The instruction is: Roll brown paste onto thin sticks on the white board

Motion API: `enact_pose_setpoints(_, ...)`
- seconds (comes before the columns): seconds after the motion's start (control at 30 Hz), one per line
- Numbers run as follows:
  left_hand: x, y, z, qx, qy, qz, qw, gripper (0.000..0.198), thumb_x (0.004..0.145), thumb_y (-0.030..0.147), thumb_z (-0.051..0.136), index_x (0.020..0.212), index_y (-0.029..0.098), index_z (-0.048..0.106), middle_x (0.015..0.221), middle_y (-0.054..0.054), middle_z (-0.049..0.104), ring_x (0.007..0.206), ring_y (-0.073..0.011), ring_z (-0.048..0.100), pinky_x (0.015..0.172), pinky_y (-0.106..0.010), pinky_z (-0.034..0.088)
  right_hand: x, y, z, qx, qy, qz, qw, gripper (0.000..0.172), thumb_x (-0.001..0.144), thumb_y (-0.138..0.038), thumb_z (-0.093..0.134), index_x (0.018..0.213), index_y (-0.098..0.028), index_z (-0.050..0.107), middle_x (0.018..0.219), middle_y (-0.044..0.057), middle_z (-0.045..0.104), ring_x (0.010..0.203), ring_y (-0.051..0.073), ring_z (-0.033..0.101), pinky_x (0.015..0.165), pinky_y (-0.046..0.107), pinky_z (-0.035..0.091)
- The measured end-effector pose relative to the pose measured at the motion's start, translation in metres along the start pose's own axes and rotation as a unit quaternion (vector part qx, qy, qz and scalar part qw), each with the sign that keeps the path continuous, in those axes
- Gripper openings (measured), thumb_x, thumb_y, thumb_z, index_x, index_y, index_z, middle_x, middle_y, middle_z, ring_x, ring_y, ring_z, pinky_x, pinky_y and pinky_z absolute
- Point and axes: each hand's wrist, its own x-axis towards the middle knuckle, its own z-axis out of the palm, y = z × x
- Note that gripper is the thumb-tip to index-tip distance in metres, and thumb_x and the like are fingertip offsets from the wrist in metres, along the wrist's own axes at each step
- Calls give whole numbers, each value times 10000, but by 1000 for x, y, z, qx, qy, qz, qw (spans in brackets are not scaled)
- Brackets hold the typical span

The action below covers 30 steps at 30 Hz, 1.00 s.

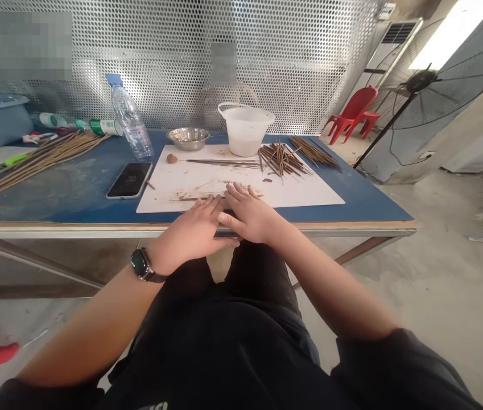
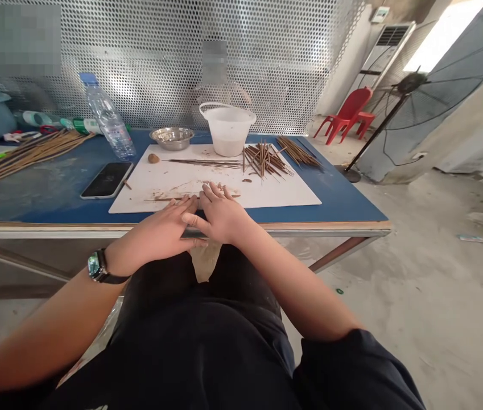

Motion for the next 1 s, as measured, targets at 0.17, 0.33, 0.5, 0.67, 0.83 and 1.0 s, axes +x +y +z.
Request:
enact_pose_setpoints(0.17, 30, -13, -5, 6, -16, -32, 999, 1108, 1014, 687, 682, 1793, 28, 249, 1852, -265, 247, 1742, -398, 235, 1412, -570, 218, 34, 7, 0, -10, -30, 39, 999, 1185, 1069, -855, 38, 1713, 68, 408, 1824, 329, 298, 1741, 478, 180, 1395, 676, 146)
enact_pose_setpoints(0.33, 31, -16, -8, 14, -30, -39, 999, 1059, 1021, 678, 666, 1773, 20, 315, 1843, -262, 272, 1734, -405, 256, 1416, -560, 207, 30, 15, 4, -9, -30, 23, 999, 1170, 1066, -866, 62, 1744, 37, 367, 1841, 304, 259, 1754, 448, 142, 1399, 670, 149)
enact_pose_setpoints(0.5, 4, -1, -4, 18, -18, -23, 999, 1006, 1038, 701, 624, 1751, 36, 376, 1818, -270, 334, 1702, -399, 350, 1401, -538, 266, 0, 7, 8, 6, -20, 5, 1000, 1242, 1016, -935, 81, 1755, 27, 351, 1842, 302, 255, 1753, 465, 119, 1400, 690, 140)
enact_pose_setpoints(0.67, 8, 0, -7, 33, -22, -48, 998, 975, 1047, 630, 656, 1743, 7, 380, 1807, -276, 362, 1703, -408, 345, 1405, -551, 251, 7, -2, 3, -8, -38, 43, 998, 1265, 1019, -921, 37, 1727, 71, 373, 1835, 331, 257, 1749, 484, 114, 1400, 687, 121)
enact_pose_setpoints(0.83, 26, -15, -14, 15, -13, -53, 998, 884, 1052, 619, 646, 1723, 77, 453, 1794, -237, 424, 1683, -415, 386, 1380, -540, 314, 33, 10, -3, -7, -39, 43, 998, 1180, 1047, -895, 63, 1673, 8, 494, 1830, 313, 309, 1748, 476, 149, 1388, 681, 171)
enact_pose_setpoints(1.0, 14, -12, -11, 31, 16, -30, 999, 804, 1073, 634, 615, 1657, 88, 535, 1730, -243, 526, 1619, -418, 490, 1355, -535, 354, 21, 16, -3, 9, -30, 17, 999, 1215, 1021, -933, 87, 1657, 14, 506, 1837, 323, 273, 1750, 497, 76, 1376, 724, 167)
